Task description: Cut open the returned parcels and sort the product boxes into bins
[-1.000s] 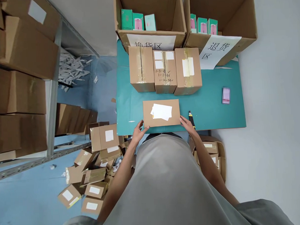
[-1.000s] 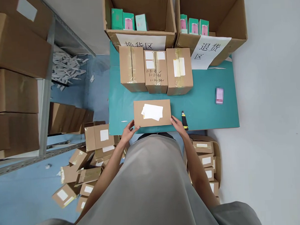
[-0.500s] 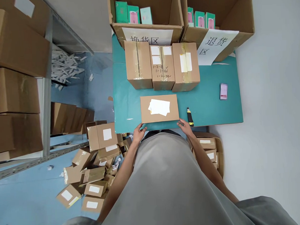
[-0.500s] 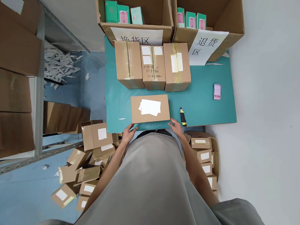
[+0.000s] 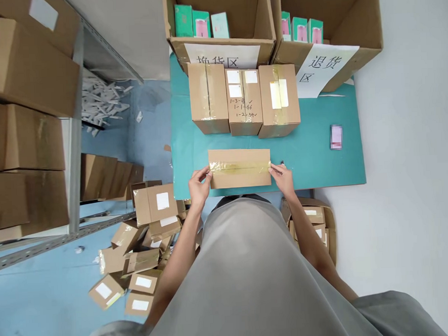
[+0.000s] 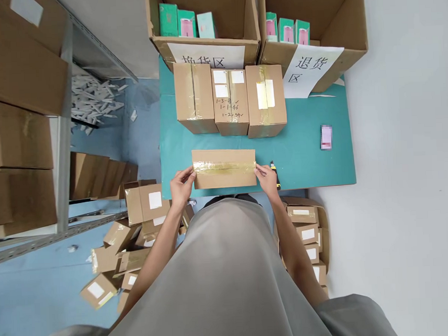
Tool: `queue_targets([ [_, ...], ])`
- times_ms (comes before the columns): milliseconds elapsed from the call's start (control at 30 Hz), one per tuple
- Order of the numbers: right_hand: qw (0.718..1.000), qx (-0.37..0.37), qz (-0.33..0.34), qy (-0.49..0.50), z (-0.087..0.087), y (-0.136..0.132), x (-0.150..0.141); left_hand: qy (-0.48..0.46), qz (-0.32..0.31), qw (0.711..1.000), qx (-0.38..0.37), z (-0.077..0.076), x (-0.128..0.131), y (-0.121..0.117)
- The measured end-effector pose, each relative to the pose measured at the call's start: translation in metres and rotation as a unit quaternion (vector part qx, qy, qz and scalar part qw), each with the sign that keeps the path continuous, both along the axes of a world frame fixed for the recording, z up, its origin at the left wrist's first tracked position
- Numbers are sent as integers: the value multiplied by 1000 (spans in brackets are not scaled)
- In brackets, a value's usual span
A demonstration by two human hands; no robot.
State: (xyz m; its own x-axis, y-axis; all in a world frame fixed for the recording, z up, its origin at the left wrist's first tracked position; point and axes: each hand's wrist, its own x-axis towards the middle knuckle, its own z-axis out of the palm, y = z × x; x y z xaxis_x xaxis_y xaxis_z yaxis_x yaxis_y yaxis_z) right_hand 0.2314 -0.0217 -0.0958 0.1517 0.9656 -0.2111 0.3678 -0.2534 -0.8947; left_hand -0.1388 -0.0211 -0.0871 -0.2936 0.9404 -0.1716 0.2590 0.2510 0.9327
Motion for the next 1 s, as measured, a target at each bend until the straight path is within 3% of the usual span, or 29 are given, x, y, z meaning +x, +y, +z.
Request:
queue_targets([
  [267, 1000, 0, 15, -21, -19, -1, 1, -26, -4, 997, -68, -40, -19, -11],
  [500, 994, -112, 11, -6, -46, -22, 6, -60, -24, 983, -171, -63, -18, -29],
  [767, 990, -134, 44, 16, -52, -29, -16, -58, -50, 980, -181, -50, -1, -26],
  [1000, 995, -96, 40, -2, -26, -8, -5, -42, -27, 988, -146, -26, -6, -4],
])
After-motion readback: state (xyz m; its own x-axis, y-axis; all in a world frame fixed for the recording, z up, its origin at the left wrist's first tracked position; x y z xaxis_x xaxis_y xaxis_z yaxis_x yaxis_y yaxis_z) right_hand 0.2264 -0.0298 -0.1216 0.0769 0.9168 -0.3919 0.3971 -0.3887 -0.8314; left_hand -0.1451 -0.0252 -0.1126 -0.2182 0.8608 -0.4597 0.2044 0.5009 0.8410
